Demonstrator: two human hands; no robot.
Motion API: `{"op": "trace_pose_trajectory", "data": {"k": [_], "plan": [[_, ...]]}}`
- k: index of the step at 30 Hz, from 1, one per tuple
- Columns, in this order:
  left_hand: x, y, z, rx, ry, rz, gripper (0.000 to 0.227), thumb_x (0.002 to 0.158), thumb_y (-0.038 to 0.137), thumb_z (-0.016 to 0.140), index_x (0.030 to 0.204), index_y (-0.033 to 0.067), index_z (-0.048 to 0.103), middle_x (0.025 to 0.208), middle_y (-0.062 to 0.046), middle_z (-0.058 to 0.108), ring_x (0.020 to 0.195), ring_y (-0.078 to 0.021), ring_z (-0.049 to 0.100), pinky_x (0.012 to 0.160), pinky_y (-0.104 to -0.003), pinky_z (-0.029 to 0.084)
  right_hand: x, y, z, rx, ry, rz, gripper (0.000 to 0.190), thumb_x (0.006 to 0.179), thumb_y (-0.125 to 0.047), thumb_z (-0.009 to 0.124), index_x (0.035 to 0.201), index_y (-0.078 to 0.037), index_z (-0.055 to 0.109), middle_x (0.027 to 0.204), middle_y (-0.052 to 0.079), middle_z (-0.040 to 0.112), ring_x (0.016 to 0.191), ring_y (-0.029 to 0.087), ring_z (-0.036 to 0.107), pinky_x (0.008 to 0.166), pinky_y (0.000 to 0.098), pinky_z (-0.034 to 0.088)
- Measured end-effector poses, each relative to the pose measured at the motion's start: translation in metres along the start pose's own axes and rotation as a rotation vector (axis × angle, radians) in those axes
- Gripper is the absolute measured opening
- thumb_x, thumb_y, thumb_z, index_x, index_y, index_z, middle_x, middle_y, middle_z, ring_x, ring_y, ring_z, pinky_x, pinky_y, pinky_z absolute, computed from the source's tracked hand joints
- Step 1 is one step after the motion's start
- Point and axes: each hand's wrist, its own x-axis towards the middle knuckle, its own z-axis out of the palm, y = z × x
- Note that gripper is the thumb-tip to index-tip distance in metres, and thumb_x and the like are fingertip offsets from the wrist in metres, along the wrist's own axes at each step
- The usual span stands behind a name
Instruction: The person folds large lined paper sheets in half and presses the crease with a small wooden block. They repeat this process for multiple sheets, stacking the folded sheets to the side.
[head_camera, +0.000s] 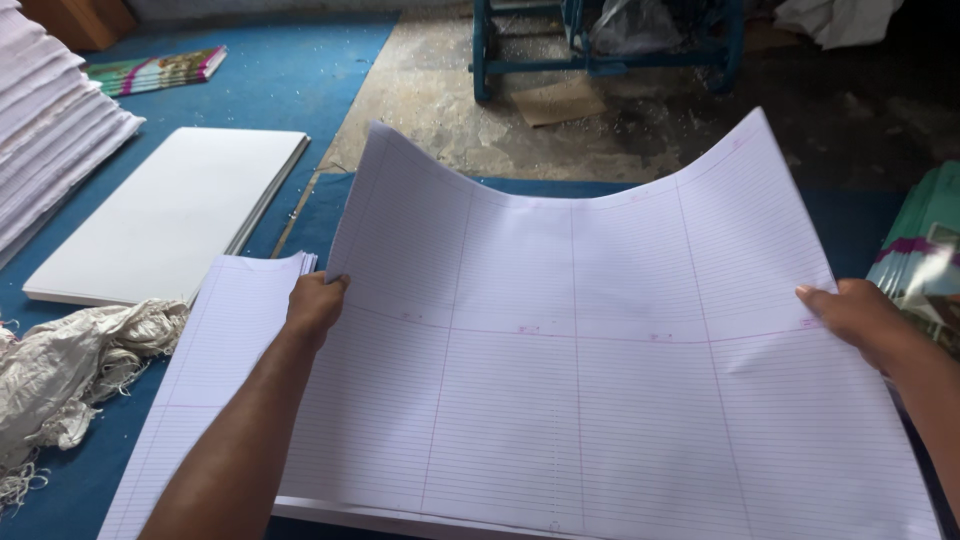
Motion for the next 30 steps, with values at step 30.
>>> {"op": "trace_pose_trajectory", "data": {"k": [30], "plan": [[-0.118, 0.088, -0.053, -0.776, 0.391, 0.630, 0.036, 0.107, 0.025, 0.045, 0.127, -0.0025, 0.056, 0.110, -0.015, 0.065, 0.108, -0.0230, 0.064, 0.092, -0.041, 0.054, -0.114, -0.081, -0.059, 0.608, 0.364, -0.630, 0.046, 0.114, -0.040, 0.050, 0.126, 0.005, 0.055, 0.111, 0.026, 0.061, 0.106, 0.032, 0.061, 0.093, 0.0478, 0.050]]}}
